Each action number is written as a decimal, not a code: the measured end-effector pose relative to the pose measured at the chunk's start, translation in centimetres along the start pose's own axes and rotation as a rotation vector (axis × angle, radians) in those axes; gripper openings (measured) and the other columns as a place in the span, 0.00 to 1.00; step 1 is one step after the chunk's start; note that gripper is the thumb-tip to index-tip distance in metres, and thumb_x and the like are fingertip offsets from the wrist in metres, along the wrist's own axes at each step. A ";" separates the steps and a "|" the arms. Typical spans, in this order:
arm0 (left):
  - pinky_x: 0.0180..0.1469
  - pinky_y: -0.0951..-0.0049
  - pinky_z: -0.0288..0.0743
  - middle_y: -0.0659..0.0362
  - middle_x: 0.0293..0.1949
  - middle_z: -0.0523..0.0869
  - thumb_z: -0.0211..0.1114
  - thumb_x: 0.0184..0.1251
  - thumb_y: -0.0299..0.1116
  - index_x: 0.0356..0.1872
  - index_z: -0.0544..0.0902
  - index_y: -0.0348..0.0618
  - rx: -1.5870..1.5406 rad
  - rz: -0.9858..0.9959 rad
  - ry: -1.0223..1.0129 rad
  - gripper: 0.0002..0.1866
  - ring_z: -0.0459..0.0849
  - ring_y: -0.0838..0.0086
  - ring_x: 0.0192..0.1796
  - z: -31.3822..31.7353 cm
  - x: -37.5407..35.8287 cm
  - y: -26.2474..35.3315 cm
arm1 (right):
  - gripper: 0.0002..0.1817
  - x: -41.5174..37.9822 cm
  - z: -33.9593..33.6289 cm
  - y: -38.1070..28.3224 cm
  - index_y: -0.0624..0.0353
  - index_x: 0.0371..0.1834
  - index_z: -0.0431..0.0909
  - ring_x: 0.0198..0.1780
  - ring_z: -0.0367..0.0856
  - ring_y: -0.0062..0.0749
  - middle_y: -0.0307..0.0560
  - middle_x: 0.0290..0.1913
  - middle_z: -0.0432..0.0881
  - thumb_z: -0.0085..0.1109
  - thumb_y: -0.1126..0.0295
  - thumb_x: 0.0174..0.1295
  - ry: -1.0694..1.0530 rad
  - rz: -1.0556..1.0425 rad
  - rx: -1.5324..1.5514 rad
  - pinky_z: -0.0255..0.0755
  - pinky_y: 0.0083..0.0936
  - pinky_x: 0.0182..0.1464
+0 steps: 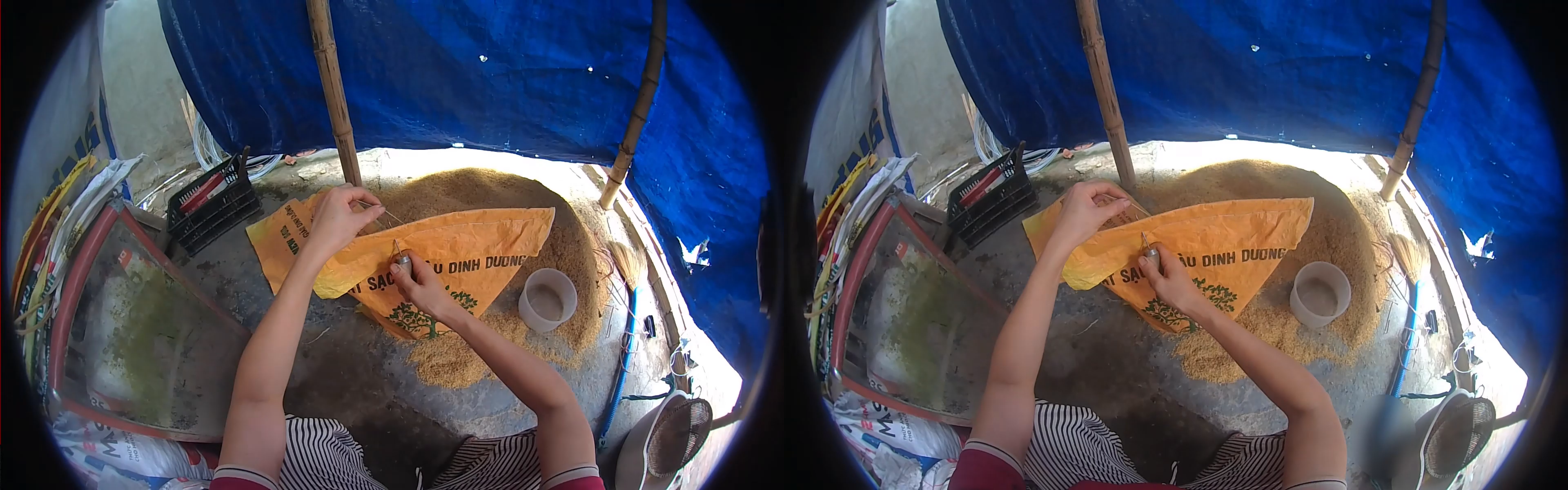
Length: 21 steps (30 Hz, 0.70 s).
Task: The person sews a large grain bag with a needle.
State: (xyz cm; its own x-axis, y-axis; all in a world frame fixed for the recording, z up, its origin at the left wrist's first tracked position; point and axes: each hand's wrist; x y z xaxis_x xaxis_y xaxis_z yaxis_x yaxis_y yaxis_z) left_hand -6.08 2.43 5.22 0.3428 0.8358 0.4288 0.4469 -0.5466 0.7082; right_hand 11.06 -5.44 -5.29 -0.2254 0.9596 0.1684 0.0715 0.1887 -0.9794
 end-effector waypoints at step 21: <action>0.44 0.64 0.68 0.56 0.31 0.74 0.67 0.56 0.35 0.33 0.83 0.39 0.171 0.063 -0.172 0.10 0.75 0.63 0.39 -1.3 0.0 3.0 | 0.13 -1.1 -0.2 -1.5 0.64 0.42 0.66 0.33 0.75 0.49 0.57 0.31 0.75 0.50 0.63 0.68 0.089 -0.096 -0.372 0.67 0.37 0.36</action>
Point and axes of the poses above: each hand's wrist, its own x-axis towards the middle knuckle, its own z-axis out of the palm, y = z × x
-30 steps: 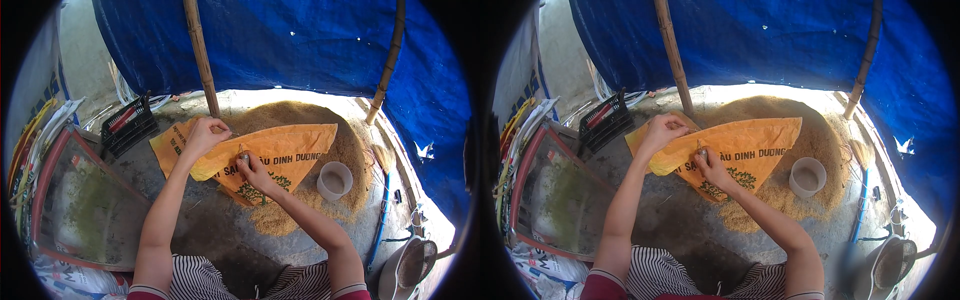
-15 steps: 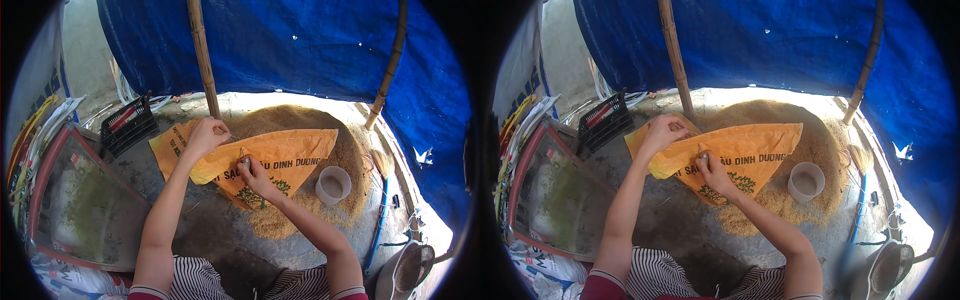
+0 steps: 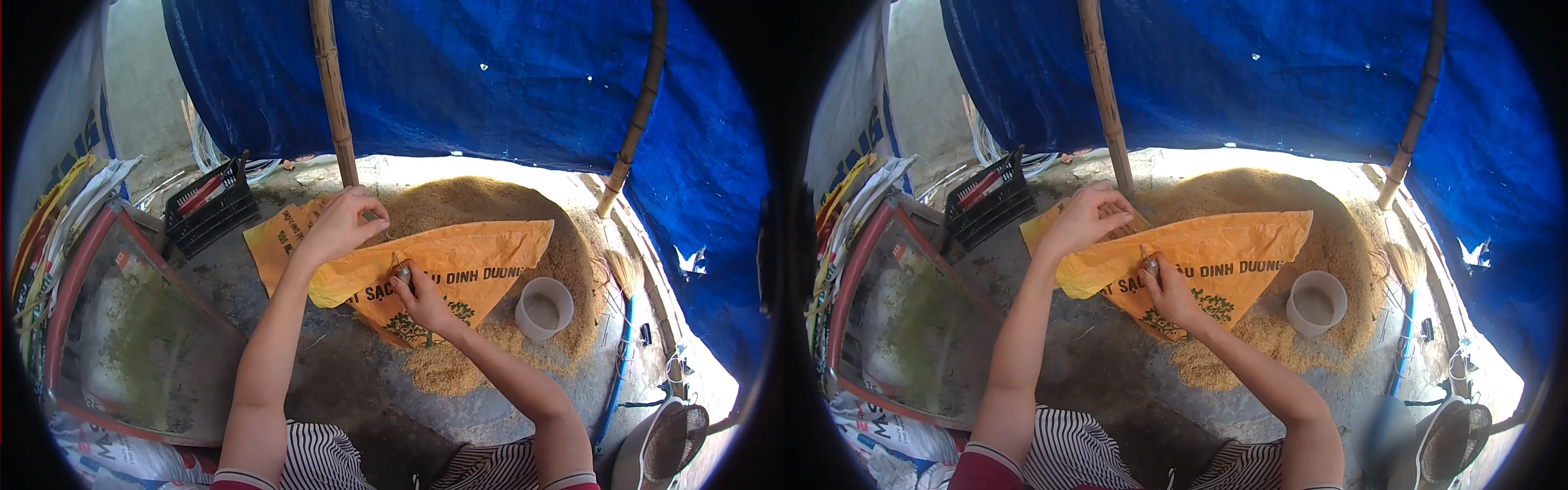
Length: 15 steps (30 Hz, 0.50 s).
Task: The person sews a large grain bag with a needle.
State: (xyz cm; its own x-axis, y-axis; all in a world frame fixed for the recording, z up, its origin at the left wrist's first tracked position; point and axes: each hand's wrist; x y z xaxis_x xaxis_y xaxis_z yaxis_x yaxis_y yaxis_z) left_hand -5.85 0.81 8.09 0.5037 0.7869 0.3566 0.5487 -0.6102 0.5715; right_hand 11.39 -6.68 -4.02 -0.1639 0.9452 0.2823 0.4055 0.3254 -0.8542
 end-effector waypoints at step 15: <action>0.34 0.71 0.66 0.61 0.26 0.72 0.73 0.51 0.34 0.31 0.87 0.39 -0.064 0.002 0.015 0.10 0.73 0.73 0.31 1.6 1.2 -0.6 | 0.12 0.1 -1.2 0.2 0.62 0.46 0.65 0.37 0.78 0.59 0.61 0.32 0.78 0.51 0.66 0.66 0.014 -0.056 -0.116 0.69 0.44 0.36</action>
Point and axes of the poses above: each hand's wrist, its own x-axis towards the middle knuckle, its own z-axis out of the palm, y = z × x
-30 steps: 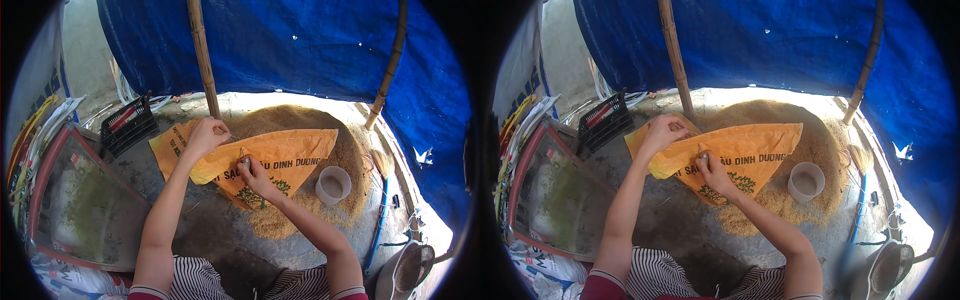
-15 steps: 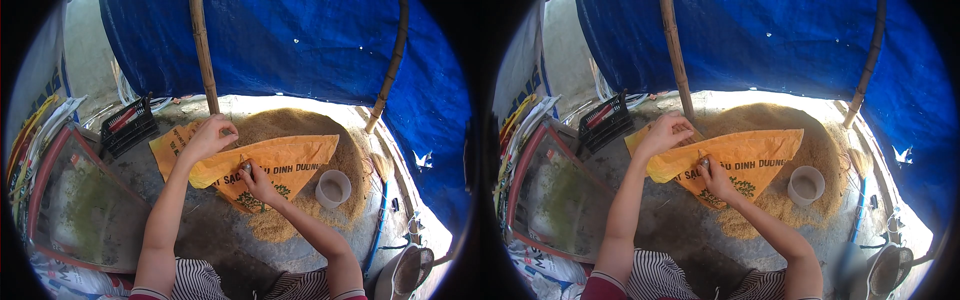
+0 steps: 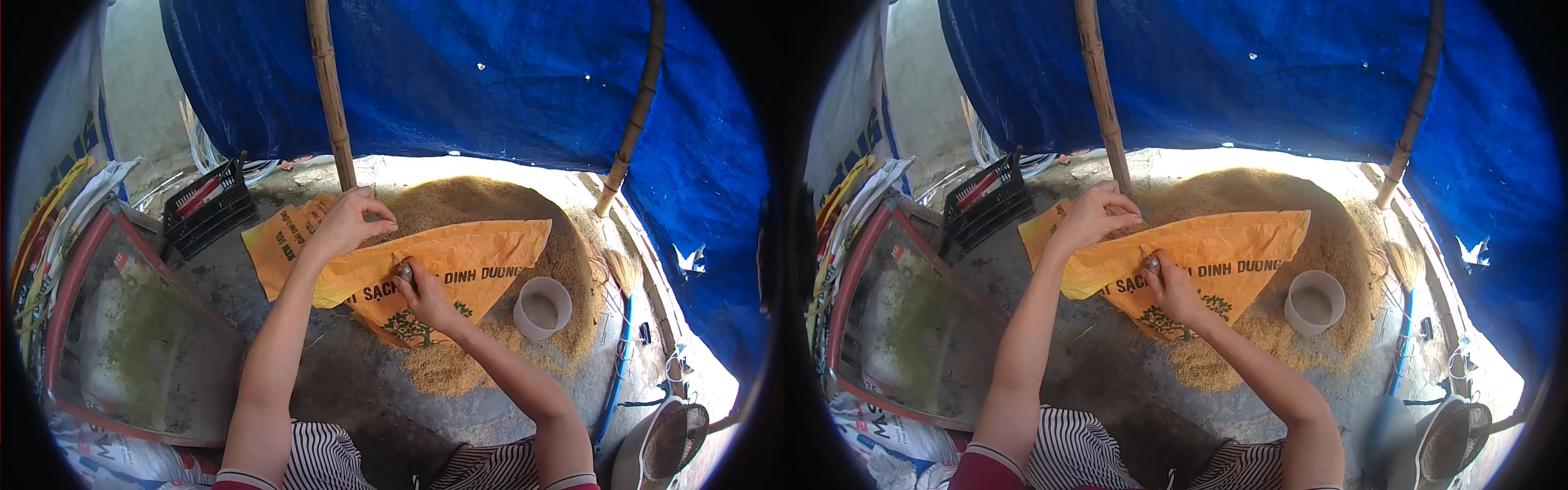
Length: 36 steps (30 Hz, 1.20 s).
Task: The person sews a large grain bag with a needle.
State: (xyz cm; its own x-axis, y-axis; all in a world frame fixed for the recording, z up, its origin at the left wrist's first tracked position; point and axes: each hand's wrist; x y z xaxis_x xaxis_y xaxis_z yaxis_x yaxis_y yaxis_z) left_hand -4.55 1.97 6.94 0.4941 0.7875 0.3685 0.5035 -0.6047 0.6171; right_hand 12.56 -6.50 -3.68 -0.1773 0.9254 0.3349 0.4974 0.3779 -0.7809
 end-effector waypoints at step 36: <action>0.40 0.69 0.75 0.52 0.29 0.86 0.71 0.53 0.37 0.32 0.87 0.38 0.034 -0.318 -0.232 0.12 0.84 0.68 0.33 0.0 -0.2 -2.2 | 0.11 0.3 -0.9 -1.9 0.53 0.34 0.66 0.17 0.50 0.15 0.28 0.18 0.54 0.46 0.60 0.71 -0.334 0.519 1.036 0.48 0.18 0.19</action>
Point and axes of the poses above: each hand's wrist, its own x-axis towards the middle knuckle, its own z-axis out of the palm, y = z × x
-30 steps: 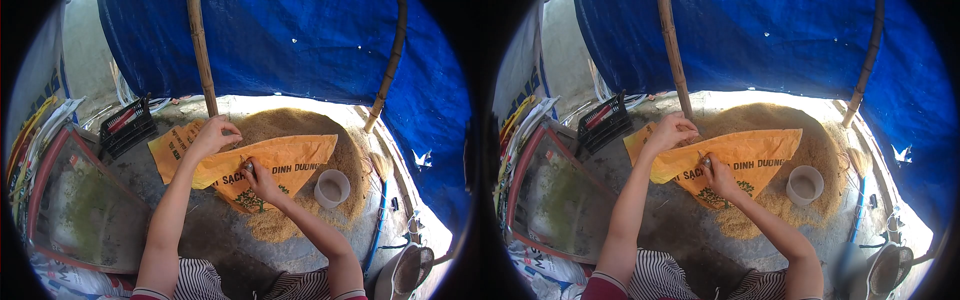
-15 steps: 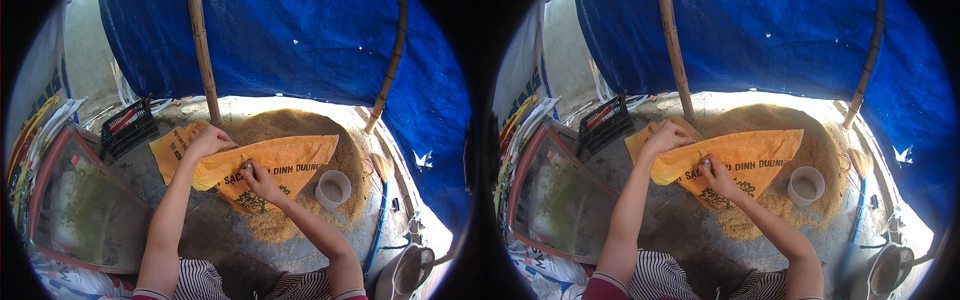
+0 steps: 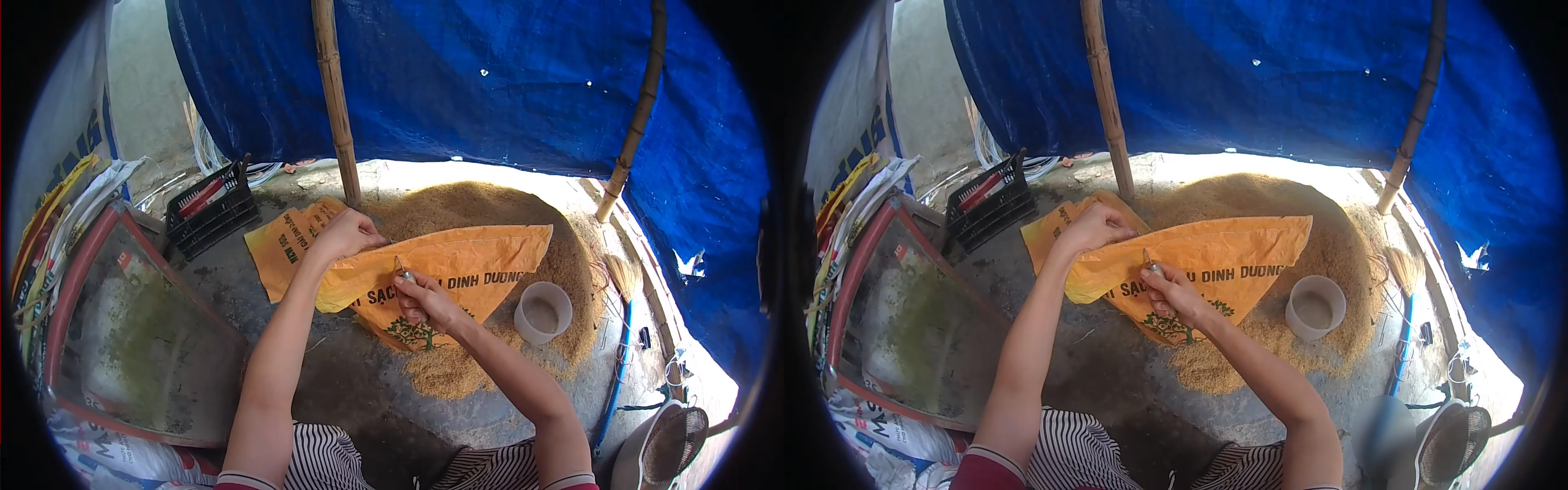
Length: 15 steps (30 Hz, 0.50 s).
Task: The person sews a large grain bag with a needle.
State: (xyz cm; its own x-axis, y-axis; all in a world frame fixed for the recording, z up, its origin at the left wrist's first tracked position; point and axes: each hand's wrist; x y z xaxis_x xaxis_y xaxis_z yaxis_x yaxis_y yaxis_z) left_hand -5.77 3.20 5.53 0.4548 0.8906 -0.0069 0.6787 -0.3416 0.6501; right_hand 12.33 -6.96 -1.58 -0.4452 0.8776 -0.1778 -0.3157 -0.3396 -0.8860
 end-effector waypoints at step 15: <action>0.33 0.74 0.71 0.57 0.31 0.81 0.53 0.71 0.32 0.37 0.72 0.39 -1.428 -0.104 0.055 0.07 0.82 0.71 0.36 -1.3 -0.2 -1.3 | 0.12 0.3 0.3 -0.2 0.53 0.32 0.65 0.17 0.54 0.15 0.29 0.18 0.57 0.47 0.60 0.71 0.095 -0.013 -0.054 0.49 0.18 0.19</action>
State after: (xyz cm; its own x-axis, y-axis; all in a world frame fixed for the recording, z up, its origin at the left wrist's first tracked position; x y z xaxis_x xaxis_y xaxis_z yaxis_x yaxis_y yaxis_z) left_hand -7.50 3.90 5.63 0.3954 0.9138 -0.0932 -0.4587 0.2843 0.8419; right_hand 11.99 -6.77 -1.36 -0.3593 0.9107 -0.2037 -0.2739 -0.3116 -0.9099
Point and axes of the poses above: each hand's wrist, its own x-axis towards the middle knuckle, its own z-axis out of the palm, y = z × x
